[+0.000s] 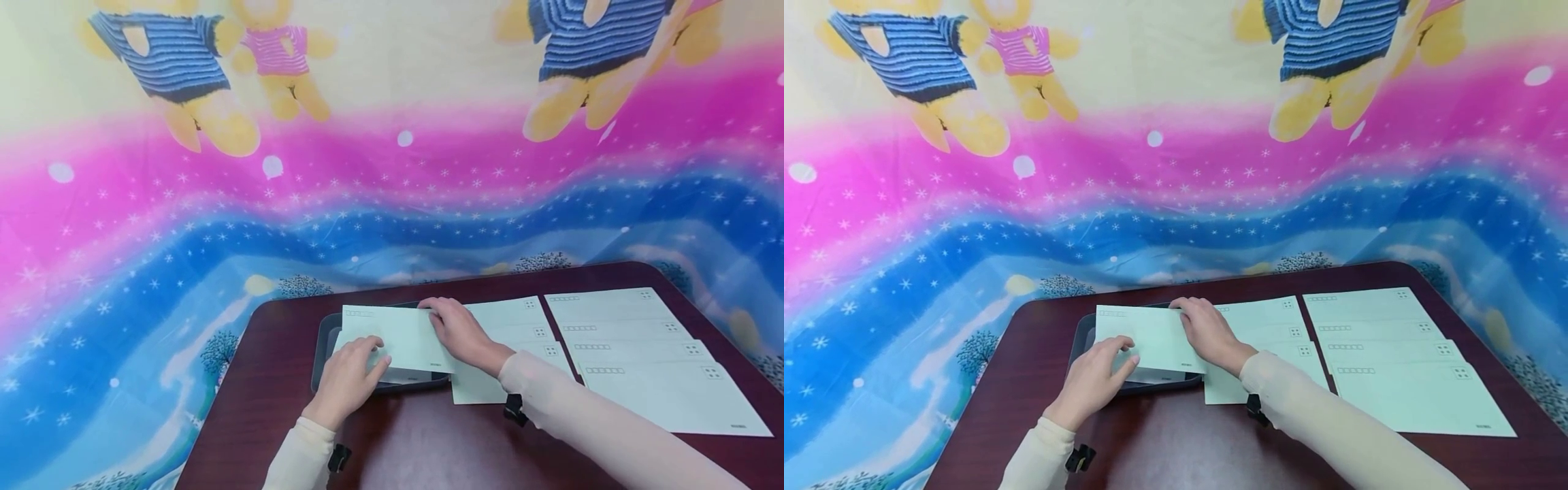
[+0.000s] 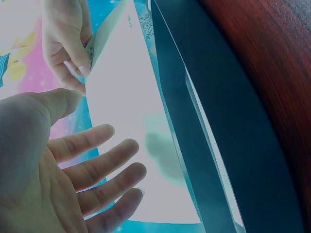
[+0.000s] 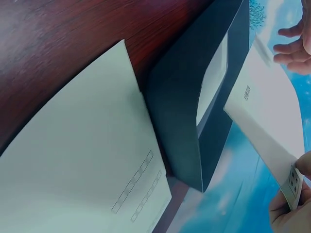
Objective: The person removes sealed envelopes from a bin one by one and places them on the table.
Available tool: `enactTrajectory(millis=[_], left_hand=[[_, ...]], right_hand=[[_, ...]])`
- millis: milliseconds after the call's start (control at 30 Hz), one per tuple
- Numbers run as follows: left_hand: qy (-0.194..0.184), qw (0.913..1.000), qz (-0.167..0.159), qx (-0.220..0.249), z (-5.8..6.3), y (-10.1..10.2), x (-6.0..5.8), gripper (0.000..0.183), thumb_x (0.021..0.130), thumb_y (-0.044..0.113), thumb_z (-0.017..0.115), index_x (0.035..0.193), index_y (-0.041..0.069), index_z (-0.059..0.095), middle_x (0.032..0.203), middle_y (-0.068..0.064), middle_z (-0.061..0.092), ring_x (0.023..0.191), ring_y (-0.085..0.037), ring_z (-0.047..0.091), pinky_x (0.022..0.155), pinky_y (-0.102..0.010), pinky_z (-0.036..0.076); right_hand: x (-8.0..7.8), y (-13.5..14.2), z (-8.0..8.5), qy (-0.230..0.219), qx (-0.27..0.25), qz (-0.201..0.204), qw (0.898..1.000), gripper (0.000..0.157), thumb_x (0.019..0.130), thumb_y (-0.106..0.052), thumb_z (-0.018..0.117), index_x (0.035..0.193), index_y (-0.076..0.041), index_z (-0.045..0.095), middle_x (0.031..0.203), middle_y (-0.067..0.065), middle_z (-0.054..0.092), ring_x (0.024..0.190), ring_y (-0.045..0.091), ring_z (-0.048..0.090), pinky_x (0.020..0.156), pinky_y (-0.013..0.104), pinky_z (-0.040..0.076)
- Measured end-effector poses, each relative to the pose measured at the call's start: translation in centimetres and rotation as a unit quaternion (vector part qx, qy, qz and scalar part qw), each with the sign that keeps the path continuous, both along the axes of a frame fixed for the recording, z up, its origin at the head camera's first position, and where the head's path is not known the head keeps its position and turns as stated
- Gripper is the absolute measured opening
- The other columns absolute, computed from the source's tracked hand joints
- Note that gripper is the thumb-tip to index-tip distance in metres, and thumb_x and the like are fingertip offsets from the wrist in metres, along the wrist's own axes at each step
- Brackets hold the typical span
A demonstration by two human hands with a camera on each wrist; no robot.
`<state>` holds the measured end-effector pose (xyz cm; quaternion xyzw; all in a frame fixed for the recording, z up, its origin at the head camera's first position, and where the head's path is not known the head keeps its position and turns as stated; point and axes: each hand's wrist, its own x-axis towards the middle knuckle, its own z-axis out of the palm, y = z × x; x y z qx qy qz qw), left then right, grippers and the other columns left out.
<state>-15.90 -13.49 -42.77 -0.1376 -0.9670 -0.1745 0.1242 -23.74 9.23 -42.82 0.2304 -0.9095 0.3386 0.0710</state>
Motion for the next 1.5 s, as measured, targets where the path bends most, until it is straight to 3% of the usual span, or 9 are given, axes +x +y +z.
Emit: enactTrajectory(millis=[267, 600, 900, 1100, 1500], left_hand=[[0.001, 1.0, -0.007, -0.006, 0.3, 0.4, 0.3, 0.03, 0.097, 0.037, 0.068, 0.119, 0.016, 0.069, 0.111, -0.001, 0.074, 0.097, -0.02, 0.07, 0.081, -0.04, 0.057], [-0.004, 0.9998, -0.011, -0.015, 0.0, 1.0, 0.3, 0.031, 0.097, 0.038, 0.068, 0.119, 0.016, 0.069, 0.111, -0.002, 0.075, 0.095, -0.02, 0.07, 0.076, -0.038, 0.057], [0.002, 0.9998, -0.014, -0.015, 0.1, 1.4, 0.4, 0.03, 0.096, 0.038, 0.068, 0.118, 0.016, 0.07, 0.111, -0.002, 0.075, 0.095, -0.02, 0.07, 0.076, -0.038, 0.057], [0.015, 0.9992, -0.035, -0.014, 0.1, 2.1, 0.4, 0.027, 0.096, 0.035, 0.068, 0.115, 0.015, 0.07, 0.109, -0.003, 0.075, 0.092, -0.019, 0.07, 0.074, -0.037, 0.056], [0.01, 0.9982, -0.056, -0.019, 0.7, 3.5, 0.4, 0.029, 0.097, 0.038, 0.066, 0.117, 0.017, 0.07, 0.111, 0.0, 0.075, 0.094, -0.018, 0.069, 0.073, -0.035, 0.056]], right_hand=[[0.0, 1.7, -0.4, 0.0, 0.005, -0.004, 1.0, 0.029, 0.102, -0.006, 0.056, 0.128, -0.015, 0.066, 0.119, 0.007, 0.071, 0.11, 0.024, 0.065, 0.088, 0.043, 0.054], [0.5, 4.1, -0.5, 0.0, -0.006, -0.004, 1.0, 0.031, 0.101, -0.004, 0.055, 0.129, -0.011, 0.066, 0.116, 0.008, 0.072, 0.098, 0.021, 0.065, 0.082, 0.041, 0.053], [0.8, 5.7, -0.6, 0.0, -0.001, 0.006, 1.0, 0.029, 0.102, -0.007, 0.056, 0.128, -0.011, 0.066, 0.121, 0.009, 0.071, 0.108, 0.025, 0.066, 0.088, 0.046, 0.054], [1.1, 7.3, -0.6, 0.001, -0.012, 0.019, 1.0, 0.029, 0.101, -0.005, 0.056, 0.128, -0.011, 0.066, 0.127, 0.011, 0.069, 0.116, 0.03, 0.066, 0.092, 0.049, 0.054], [1.4, 10.6, -0.7, -0.013, -0.009, 0.009, 1.0, 0.028, 0.102, -0.004, 0.054, 0.125, -0.011, 0.067, 0.125, 0.011, 0.07, 0.115, 0.031, 0.067, 0.09, 0.049, 0.055]])
